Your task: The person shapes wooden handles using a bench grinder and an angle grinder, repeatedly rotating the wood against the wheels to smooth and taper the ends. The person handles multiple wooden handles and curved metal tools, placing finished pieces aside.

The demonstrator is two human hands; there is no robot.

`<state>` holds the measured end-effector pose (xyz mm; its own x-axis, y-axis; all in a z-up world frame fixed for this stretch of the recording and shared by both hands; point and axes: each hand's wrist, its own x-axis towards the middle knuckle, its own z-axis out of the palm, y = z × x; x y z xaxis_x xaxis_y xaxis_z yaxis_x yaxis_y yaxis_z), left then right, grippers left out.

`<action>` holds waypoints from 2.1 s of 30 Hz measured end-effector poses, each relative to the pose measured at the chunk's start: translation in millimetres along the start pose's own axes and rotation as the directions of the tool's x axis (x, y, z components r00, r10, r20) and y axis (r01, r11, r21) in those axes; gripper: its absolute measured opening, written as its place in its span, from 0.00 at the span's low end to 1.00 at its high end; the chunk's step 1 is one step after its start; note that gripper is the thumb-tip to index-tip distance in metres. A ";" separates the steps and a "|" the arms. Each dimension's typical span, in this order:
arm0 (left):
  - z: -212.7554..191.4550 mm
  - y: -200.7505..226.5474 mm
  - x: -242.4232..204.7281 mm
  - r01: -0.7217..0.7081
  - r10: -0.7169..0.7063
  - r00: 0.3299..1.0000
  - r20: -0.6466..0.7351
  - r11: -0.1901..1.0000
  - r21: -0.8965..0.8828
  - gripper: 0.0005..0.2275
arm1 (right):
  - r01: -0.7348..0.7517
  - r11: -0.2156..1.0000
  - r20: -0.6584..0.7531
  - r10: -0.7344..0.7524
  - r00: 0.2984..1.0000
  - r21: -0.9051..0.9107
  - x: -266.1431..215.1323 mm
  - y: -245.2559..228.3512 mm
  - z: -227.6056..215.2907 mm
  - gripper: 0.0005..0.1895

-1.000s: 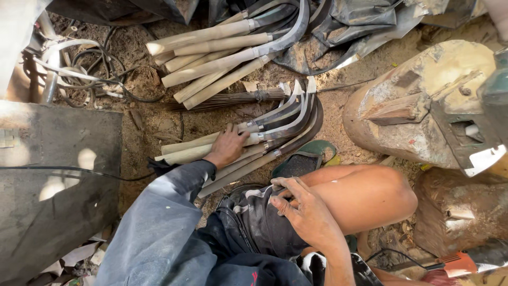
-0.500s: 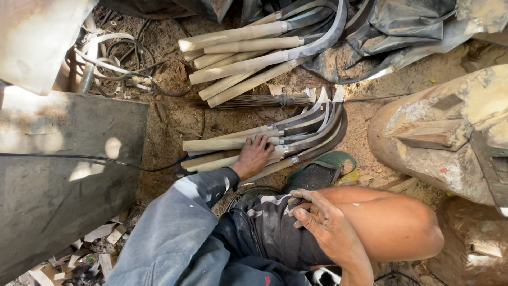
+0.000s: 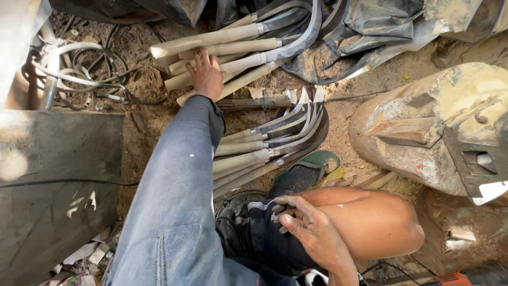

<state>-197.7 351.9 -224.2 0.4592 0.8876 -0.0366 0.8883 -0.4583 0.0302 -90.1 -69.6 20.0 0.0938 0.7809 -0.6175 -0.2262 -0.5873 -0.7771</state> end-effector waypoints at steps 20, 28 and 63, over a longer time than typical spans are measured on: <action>-181.3 117.7 -115.5 0.504 0.492 0.811 0.316 -0.315 -0.804 0.19 | 0.072 0.997 0.036 -0.073 0.997 0.036 5.6 6.3 8.8 0.21; -338.1 196.5 -111.1 0.612 0.601 0.788 0.130 -0.743 -0.271 0.13 | 0.259 0.966 -0.069 -0.258 0.964 0.001 -12.0 20.5 12.0 0.19; -303.4 391.9 -413.4 -0.910 0.827 0.093 -0.554 -0.156 -0.385 0.19 | 0.988 0.114 -0.912 -0.408 -0.049 -0.104 -275.2 74.8 -104.3 0.22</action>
<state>-42.4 -180.5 105.9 0.7716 -0.2712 0.5754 -0.5603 -0.7181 0.4129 -31.7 -350.6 119.1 0.9717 0.0077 0.2360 0.1674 0.6826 -0.7113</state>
